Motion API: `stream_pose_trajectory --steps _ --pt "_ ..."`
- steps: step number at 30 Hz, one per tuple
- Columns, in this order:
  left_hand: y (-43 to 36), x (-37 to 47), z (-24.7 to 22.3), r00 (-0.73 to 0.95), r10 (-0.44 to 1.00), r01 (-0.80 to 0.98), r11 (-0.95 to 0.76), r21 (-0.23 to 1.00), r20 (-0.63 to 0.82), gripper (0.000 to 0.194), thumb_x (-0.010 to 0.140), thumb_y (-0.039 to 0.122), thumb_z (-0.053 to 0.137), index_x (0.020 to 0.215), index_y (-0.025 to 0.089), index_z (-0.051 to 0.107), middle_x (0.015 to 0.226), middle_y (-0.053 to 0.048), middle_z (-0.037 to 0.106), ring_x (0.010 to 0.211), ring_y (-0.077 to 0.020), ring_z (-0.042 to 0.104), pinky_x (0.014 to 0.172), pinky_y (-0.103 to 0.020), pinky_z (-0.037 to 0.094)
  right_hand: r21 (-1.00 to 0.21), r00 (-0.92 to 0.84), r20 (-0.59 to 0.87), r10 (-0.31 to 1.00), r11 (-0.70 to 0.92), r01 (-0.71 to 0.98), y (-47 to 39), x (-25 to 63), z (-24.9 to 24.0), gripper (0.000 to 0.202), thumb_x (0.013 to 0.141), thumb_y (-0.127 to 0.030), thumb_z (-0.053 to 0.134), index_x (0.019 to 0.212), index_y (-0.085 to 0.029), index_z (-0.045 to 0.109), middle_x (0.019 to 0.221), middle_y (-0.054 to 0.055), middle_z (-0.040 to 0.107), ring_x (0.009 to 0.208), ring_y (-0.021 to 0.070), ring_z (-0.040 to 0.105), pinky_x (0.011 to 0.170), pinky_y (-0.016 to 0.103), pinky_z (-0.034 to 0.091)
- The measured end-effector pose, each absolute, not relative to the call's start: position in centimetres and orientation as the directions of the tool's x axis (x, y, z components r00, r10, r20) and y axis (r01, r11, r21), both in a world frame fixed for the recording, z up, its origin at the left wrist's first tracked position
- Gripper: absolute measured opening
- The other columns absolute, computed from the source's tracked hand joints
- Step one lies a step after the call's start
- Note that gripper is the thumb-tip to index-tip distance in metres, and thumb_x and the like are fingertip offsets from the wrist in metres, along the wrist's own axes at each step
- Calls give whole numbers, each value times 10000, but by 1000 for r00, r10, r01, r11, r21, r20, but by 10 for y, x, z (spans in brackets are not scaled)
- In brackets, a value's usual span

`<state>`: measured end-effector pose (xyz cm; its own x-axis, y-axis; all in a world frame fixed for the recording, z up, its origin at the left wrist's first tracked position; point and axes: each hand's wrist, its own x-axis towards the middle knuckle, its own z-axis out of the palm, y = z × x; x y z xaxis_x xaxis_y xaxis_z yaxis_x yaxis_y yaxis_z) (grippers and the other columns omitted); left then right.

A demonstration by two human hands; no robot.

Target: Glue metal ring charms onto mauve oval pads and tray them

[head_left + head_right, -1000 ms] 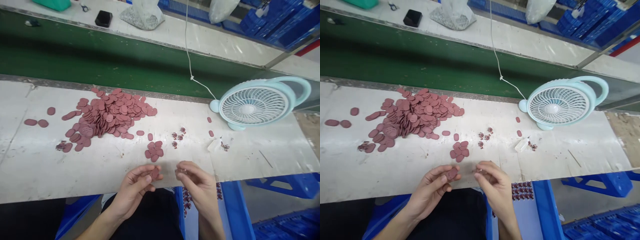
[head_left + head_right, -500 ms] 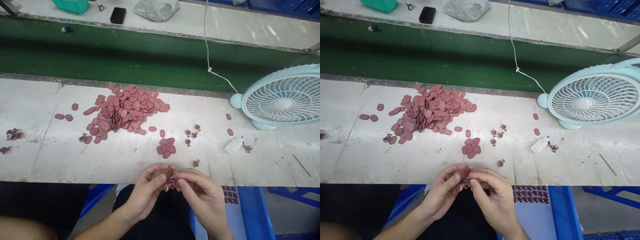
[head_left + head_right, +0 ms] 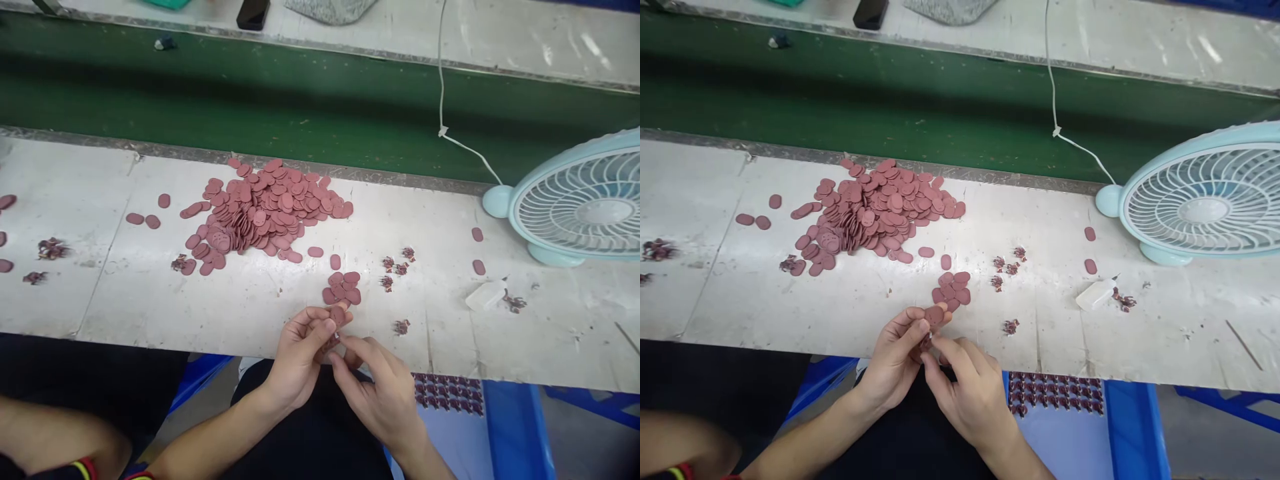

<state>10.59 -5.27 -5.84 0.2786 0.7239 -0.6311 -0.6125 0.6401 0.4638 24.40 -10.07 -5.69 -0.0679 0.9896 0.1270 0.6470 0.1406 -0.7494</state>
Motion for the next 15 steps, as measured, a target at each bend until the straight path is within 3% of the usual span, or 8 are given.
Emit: stream_pose_trajectory --steps 4,8,11,13,15 --pt "-54 109 -55 276 738 -624 625 469 -615 104 869 210 739 885 192 637 1132 -59 765 1131 -210 690 789 -249 568 -702 -60 147 987 147 697 -96 238 -58 268 897 -150 670 1135 -262 621 834 23 666 671 164 654 612 292 535" --pt "-50 106 -51 258 747 -654 602 458 -613 131 871 213 740 886 187 613 1082 -64 779 1007 -165 730 969 -292 525 -773 -108 123 986 164 614 -96 232 -57 199 877 -167 686 1045 -260 631 954 53 641 790 177 665 677 293 560" --pt "-46 104 -48 272 752 -667 597 446 -601 126 874 222 736 885 197 613 1100 -54 774 1066 -182 716 1004 -315 511 -836 -18 100 995 93 540 -95 229 -57 178 883 -187 677 1032 -267 622 883 26 627 693 158 620 624 291 538" --pt "-45 104 -46 267 767 -657 588 472 -583 119 874 238 733 874 201 621 1115 -56 768 1141 -209 688 999 -321 514 -889 63 3 998 -26 458 -91 227 -57 165 897 -235 675 1051 -269 628 814 4 630 636 150 590 593 289 519" --pt "-46 105 -46 215 808 -636 542 549 -548 123 863 245 745 846 199 631 1114 -57 762 1187 -232 666 1004 -326 518 -944 74 -174 982 -188 270 -84 224 -57 139 918 -324 664 1042 -262 648 756 -12 632 587 137 569 549 271 501"
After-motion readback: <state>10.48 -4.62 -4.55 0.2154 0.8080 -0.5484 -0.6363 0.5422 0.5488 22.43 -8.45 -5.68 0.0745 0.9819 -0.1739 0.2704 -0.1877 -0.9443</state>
